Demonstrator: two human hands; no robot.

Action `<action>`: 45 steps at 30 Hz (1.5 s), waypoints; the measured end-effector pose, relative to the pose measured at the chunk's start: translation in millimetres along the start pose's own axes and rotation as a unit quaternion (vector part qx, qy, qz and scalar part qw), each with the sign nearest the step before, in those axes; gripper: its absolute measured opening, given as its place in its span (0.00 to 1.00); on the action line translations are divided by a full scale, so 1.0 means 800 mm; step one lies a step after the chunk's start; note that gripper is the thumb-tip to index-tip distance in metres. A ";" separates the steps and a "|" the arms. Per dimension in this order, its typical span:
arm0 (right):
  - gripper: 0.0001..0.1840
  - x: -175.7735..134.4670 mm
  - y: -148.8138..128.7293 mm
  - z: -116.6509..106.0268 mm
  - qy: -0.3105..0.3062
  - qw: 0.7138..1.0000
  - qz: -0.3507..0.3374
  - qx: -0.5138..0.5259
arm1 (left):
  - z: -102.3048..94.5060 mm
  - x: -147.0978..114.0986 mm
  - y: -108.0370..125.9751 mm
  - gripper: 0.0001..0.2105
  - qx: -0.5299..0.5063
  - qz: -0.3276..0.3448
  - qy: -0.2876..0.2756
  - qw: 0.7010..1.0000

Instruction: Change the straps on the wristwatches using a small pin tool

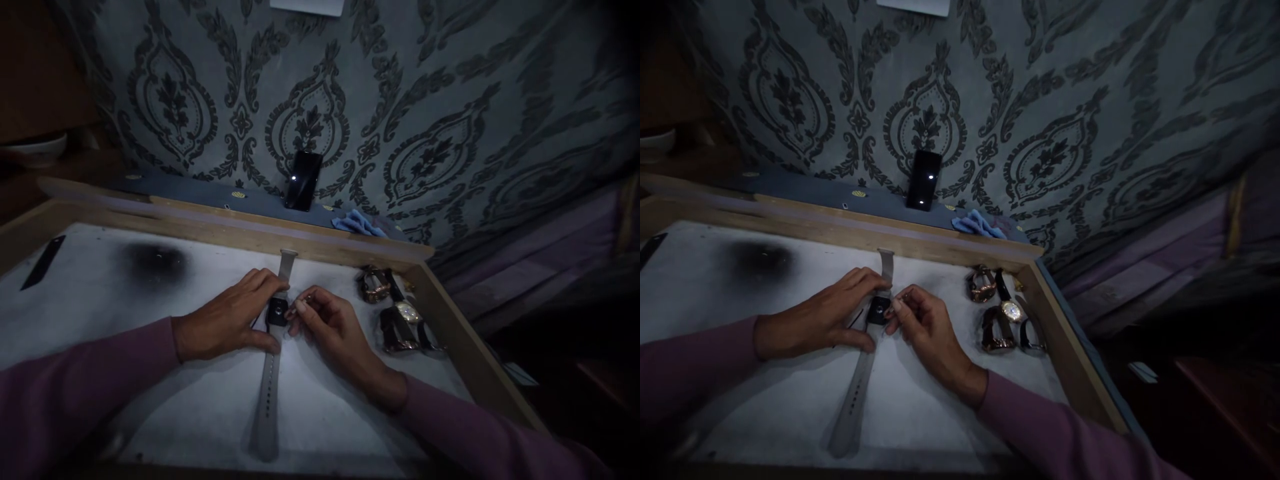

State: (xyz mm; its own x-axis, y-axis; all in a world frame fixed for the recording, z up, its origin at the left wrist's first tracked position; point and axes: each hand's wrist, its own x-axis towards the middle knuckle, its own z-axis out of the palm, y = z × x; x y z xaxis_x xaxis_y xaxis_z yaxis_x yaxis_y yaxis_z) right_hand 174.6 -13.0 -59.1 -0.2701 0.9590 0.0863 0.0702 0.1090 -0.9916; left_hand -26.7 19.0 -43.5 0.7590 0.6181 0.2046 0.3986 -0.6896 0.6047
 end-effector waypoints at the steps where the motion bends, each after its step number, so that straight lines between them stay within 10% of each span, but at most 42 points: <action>1: 0.17 0.000 0.000 0.000 -0.002 1.000 0.000 -0.002 | 0.000 0.000 0.000 0.31 -0.002 -0.001 -0.001 1.000; 26: 0.13 -0.005 -0.003 0.002 -0.012 0.991 -0.074 -0.110 | 0.000 0.001 0.000 0.32 -0.006 -0.007 0.004 1.000; 38: 0.05 -0.009 -0.016 0.004 -0.046 0.918 -0.239 -0.315 | 0.002 0.000 -0.002 0.30 -0.017 0.001 0.012 1.000; 45: 0.07 -0.008 -0.015 0.005 -0.041 0.939 -0.201 -0.276 | 0.002 0.000 -0.003 0.31 -0.007 0.011 0.016 1.000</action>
State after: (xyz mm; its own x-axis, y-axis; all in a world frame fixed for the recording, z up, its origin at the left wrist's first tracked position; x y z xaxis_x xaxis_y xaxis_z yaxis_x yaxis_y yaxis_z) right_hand 171.5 -21.4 -48.3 -0.4518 0.7909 0.4127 0.4280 0.5981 -0.6775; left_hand -27.0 19.9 -46.4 0.7500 0.6152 0.2430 0.3748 -0.6979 0.6103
